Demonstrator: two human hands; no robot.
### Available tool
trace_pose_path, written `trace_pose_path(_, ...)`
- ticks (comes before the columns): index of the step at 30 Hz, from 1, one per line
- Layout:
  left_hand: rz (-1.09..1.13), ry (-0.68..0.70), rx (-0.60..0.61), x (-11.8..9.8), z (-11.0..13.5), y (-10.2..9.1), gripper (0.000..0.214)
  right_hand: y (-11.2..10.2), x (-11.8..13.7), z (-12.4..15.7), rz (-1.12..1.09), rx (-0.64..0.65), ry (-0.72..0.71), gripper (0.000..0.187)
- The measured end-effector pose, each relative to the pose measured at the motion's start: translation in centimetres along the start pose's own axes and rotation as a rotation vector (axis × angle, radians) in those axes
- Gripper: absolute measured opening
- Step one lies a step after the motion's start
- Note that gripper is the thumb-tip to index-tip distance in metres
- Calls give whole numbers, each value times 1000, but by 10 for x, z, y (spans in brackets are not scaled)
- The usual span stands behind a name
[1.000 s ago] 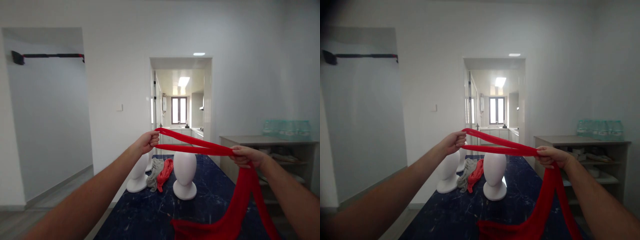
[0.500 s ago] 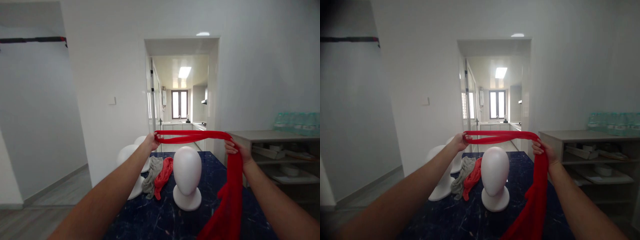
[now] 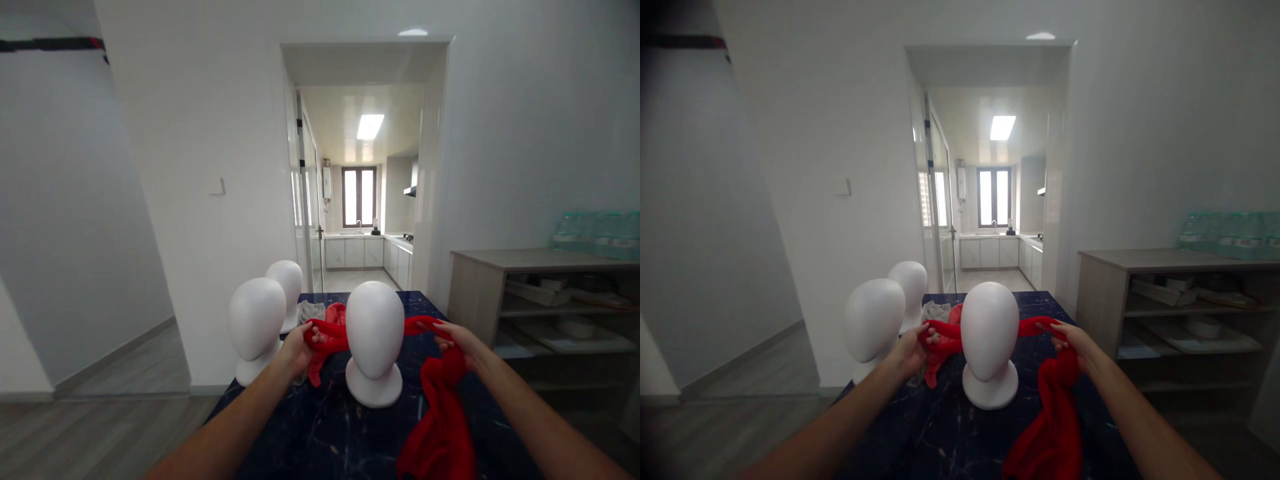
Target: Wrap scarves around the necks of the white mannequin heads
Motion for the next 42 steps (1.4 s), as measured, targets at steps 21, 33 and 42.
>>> trace_pose_path(21, 60, -322, 69, 187, 70, -4, 62, 115, -119, 78, 514, -187, -295, 57)
trace_pose_path(33, -40, -145, 176, 181, 73, -8, 69, 114, -117, 93, 529, -464, -496, 33)
trace_pose_path(42, -72, -28, 224, 174, 78, 5, 67, 136, -112, 107, 514, -280, -572, 22)
Point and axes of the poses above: each hand's wrist, its own z-axis away from the middle knuckle, its own y-axis out of the palm, x = y × z, the point moved 5 cm from there along -z, towards the middle knuckle, and after that the axes turned 4 degrees about z, right-handed, at the moved point
